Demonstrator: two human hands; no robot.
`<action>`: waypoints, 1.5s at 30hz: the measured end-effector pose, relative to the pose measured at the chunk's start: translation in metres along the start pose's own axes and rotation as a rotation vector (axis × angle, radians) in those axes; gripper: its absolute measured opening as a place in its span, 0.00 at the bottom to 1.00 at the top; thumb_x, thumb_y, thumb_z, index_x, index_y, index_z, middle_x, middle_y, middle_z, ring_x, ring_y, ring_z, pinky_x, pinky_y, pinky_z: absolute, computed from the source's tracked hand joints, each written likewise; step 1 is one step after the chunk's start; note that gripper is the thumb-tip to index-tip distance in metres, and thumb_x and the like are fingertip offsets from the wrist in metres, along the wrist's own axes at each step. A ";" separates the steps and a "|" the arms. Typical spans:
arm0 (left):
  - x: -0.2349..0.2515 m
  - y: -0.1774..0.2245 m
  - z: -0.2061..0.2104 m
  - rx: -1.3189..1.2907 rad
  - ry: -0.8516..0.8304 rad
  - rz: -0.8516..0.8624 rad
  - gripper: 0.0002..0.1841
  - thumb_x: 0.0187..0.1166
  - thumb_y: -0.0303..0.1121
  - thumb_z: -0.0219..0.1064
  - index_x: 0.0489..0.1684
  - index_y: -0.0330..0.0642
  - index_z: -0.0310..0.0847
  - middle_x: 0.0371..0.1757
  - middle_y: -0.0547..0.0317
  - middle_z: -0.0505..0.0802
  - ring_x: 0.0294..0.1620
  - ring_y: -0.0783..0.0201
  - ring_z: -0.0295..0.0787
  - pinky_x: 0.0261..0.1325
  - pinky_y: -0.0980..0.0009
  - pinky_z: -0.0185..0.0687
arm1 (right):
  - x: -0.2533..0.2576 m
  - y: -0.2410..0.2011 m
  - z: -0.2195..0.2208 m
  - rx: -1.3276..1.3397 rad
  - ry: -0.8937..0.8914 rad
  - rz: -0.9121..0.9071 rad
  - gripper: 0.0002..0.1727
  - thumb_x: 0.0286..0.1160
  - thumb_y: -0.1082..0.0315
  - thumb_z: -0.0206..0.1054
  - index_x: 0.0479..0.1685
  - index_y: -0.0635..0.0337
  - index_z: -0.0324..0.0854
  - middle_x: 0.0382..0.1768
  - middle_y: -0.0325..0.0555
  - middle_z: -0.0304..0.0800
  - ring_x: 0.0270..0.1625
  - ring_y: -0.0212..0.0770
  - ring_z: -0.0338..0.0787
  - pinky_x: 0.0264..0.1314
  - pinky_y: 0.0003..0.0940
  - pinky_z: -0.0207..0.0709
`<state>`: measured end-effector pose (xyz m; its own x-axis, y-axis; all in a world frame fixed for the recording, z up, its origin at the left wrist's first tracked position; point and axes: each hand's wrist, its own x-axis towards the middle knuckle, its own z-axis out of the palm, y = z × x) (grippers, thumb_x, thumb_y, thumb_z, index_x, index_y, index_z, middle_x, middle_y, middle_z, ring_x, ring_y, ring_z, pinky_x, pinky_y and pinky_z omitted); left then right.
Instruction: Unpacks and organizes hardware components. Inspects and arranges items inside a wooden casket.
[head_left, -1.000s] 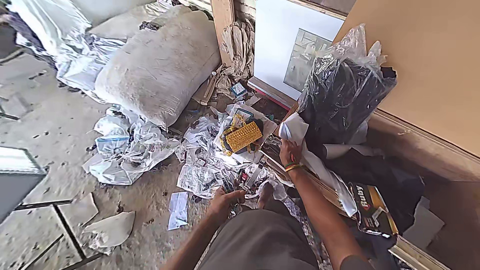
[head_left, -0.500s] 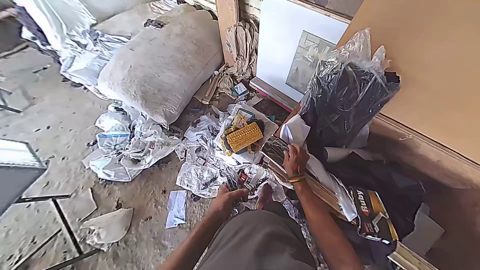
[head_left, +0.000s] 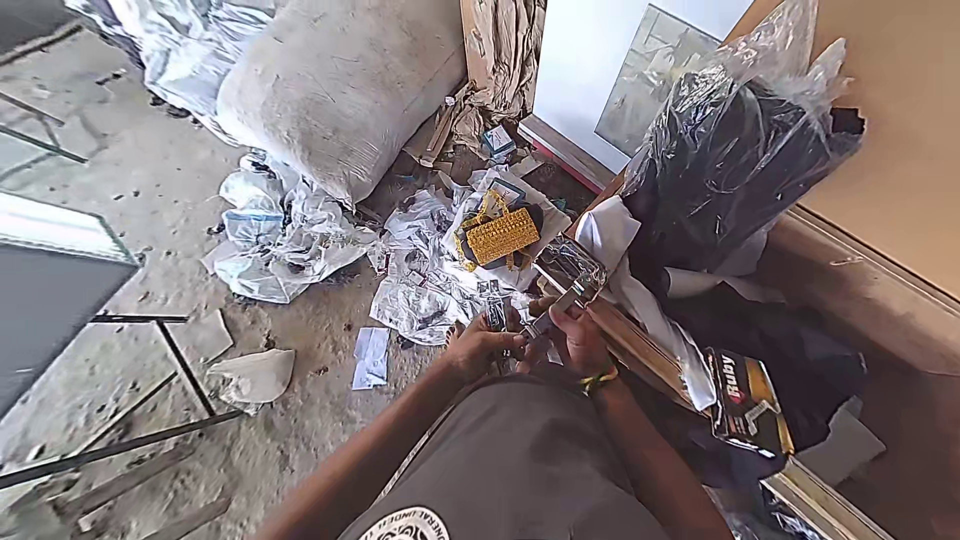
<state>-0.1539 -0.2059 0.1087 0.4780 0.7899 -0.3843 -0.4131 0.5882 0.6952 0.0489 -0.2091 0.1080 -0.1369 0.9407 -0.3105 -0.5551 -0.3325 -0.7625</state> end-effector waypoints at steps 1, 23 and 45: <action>0.000 -0.001 0.001 -0.015 -0.007 -0.005 0.17 0.66 0.25 0.77 0.52 0.41 0.80 0.35 0.53 0.95 0.32 0.59 0.94 0.42 0.61 0.94 | 0.003 -0.003 0.003 -0.006 0.041 -0.031 0.14 0.87 0.74 0.51 0.55 0.73 0.80 0.49 0.57 0.94 0.53 0.46 0.93 0.58 0.42 0.89; -0.002 0.002 0.003 -0.059 0.095 -0.005 0.30 0.71 0.26 0.58 0.78 0.32 0.67 0.56 0.42 0.94 0.56 0.48 0.94 0.60 0.50 0.91 | -0.032 -0.018 0.013 -0.366 0.033 -0.150 0.27 0.68 0.79 0.66 0.71 0.78 0.76 0.58 0.58 0.91 0.56 0.39 0.93 0.62 0.33 0.87; 0.010 -0.007 0.030 -0.353 0.137 -0.007 0.17 0.94 0.29 0.48 0.75 0.33 0.67 0.63 0.39 0.92 0.66 0.48 0.91 0.72 0.51 0.84 | -0.027 0.000 0.004 -0.404 0.207 -0.020 0.20 0.67 0.75 0.73 0.58 0.72 0.76 0.37 0.51 0.90 0.32 0.38 0.90 0.33 0.31 0.86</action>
<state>-0.1224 -0.2072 0.1184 0.3835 0.7872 -0.4829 -0.6635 0.5986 0.4488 0.0497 -0.2345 0.1189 0.0608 0.9273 -0.3694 -0.1858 -0.3531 -0.9170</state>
